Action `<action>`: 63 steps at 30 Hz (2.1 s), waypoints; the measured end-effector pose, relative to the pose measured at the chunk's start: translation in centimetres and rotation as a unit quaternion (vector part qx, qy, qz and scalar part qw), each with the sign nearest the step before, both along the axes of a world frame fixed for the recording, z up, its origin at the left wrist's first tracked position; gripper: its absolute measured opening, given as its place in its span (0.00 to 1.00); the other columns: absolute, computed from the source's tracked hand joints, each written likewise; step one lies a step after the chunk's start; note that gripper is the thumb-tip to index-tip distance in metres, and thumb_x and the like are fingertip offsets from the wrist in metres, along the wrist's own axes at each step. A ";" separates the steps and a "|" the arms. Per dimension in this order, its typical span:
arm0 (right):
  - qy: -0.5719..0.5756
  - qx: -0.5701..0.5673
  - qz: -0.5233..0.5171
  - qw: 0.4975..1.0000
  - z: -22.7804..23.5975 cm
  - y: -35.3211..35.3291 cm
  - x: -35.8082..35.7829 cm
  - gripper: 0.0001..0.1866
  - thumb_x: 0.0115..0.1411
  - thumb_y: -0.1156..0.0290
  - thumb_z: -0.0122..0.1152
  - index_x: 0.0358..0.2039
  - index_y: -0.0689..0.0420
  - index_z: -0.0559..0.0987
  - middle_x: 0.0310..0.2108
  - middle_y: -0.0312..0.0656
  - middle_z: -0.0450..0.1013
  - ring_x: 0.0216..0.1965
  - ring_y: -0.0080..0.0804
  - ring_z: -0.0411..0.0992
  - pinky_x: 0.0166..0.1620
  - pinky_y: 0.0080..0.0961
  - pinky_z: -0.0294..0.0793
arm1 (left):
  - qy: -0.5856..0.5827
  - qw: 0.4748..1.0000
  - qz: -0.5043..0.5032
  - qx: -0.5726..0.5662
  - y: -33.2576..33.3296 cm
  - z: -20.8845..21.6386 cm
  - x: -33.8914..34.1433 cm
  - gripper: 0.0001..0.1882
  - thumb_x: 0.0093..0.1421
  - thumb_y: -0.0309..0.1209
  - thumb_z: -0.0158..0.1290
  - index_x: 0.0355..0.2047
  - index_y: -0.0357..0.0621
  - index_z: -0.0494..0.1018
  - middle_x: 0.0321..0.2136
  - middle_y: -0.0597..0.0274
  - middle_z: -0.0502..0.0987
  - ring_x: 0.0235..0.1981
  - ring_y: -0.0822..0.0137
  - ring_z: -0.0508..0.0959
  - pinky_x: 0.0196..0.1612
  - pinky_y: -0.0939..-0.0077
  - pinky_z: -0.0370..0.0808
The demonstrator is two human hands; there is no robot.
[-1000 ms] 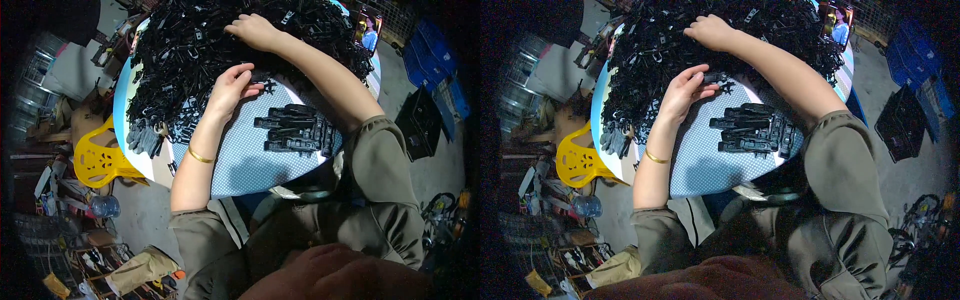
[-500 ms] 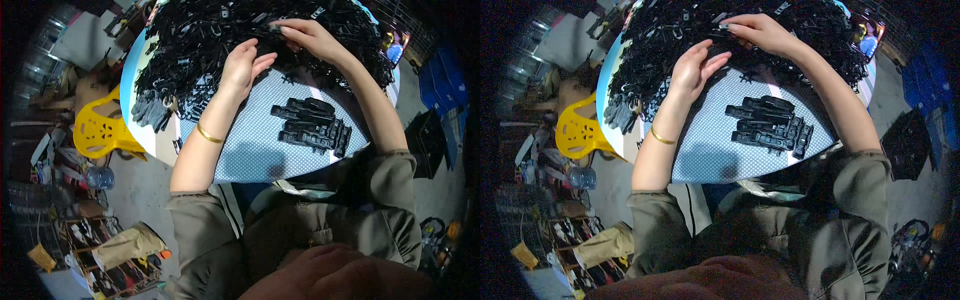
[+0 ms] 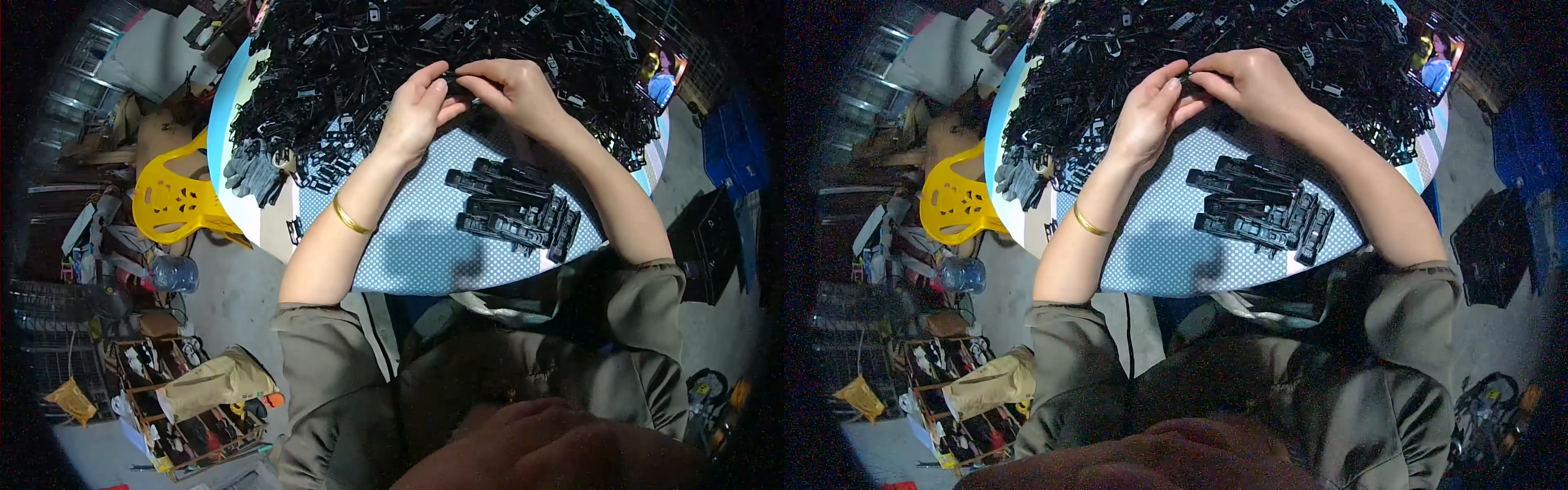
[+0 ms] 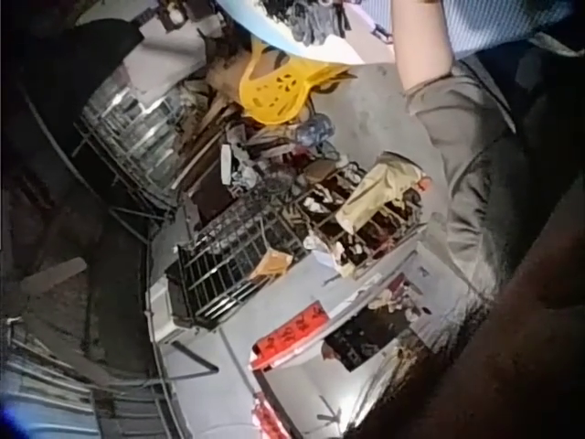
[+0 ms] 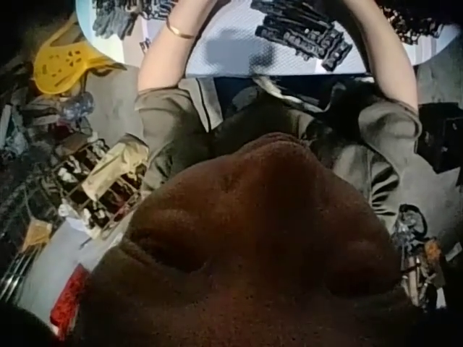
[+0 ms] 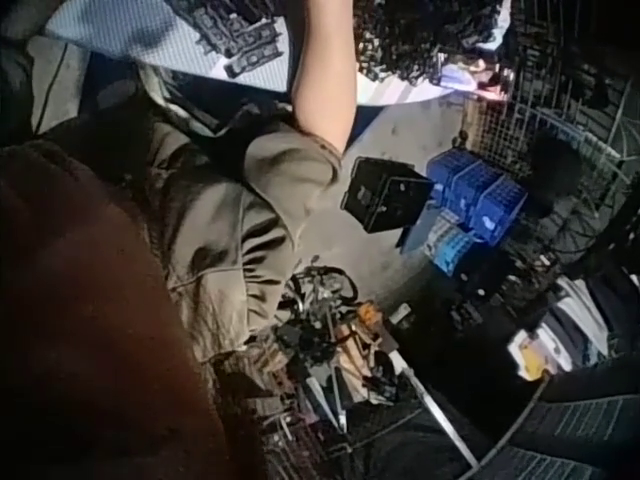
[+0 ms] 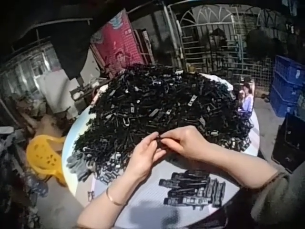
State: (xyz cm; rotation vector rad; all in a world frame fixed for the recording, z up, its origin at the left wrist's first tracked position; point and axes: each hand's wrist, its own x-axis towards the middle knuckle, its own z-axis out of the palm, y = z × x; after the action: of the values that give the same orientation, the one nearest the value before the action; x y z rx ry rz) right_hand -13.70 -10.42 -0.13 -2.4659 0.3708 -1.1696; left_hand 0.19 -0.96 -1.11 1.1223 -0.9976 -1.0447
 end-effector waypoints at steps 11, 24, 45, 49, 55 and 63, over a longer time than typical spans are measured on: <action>-0.030 -0.026 -0.029 0.999 -1.1 1.2 0.6 0.10 0.51 0.70 0.57 0.34 0.60 0.77 0.28 0.45 0.74 0.27 0.35 0.74 0.30 0.23 0.72 | -0.227 0.960 0.144 -0.074 0.4 -0.1 -1.2 0.19 0.60 0.26 0.38 0.51 0.30 0.58 0.34 0.49 0.73 0.30 0.70 0.75 0.33 0.80 0.74; -0.093 -0.126 -0.046 0.987 -0.1 -0.2 -0.3 0.09 0.45 0.71 0.61 0.30 0.55 0.79 0.25 0.36 0.68 0.29 0.29 0.65 0.32 0.22 0.65 | 0.062 0.995 -0.038 -0.062 0.6 1.0 -0.8 0.22 0.60 0.24 0.37 0.55 0.31 0.50 0.38 0.55 0.69 0.35 0.71 0.73 0.46 0.75 0.72; -0.127 -0.160 -0.028 0.978 -0.2 0.5 0.0 0.06 0.44 0.72 0.61 0.25 0.57 0.77 0.27 0.37 0.68 0.31 0.31 0.65 0.38 0.25 0.63 | -0.065 0.997 -0.020 -0.037 0.9 1.6 -1.2 0.26 0.55 0.26 0.49 0.53 0.30 0.56 0.33 0.59 0.72 0.28 0.77 0.72 0.33 0.87 0.71; -0.142 0.041 0.048 0.988 -0.9 0.3 0.6 0.08 0.46 0.66 0.61 0.26 0.55 0.79 0.27 0.38 0.72 0.31 0.33 0.70 0.38 0.26 0.68 | -0.043 0.997 -0.030 -0.055 0.6 1.5 -0.6 0.25 0.56 0.25 0.48 0.53 0.29 0.55 0.38 0.54 0.72 0.31 0.71 0.75 0.36 0.82 0.75; 0.005 0.346 0.158 0.925 0.0 -0.9 -0.6 0.19 0.50 0.62 0.61 0.40 0.59 0.76 0.31 0.41 0.74 0.32 0.23 0.71 0.38 0.19 0.69 | -0.005 0.995 -0.055 -0.078 0.8 2.2 0.9 0.26 0.56 0.24 0.47 0.54 0.31 0.52 0.38 0.51 0.72 0.37 0.66 0.75 0.41 0.76 0.75; -0.074 0.403 0.246 0.879 1.6 -2.3 -1.5 0.18 0.57 0.59 0.50 0.42 0.59 0.74 0.42 0.40 0.70 0.40 0.24 0.70 0.45 0.20 0.69 | 0.035 0.990 -0.084 -0.104 1.6 3.5 1.0 0.22 0.56 0.25 0.48 0.51 0.33 0.58 0.38 0.54 0.72 0.38 0.68 0.73 0.43 0.77 0.73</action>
State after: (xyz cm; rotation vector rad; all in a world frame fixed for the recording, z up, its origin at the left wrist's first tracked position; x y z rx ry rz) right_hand -15.21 -12.67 1.42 -1.5907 0.1216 -0.7555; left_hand 1.22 0.69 2.40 0.8370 -1.1312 -1.0784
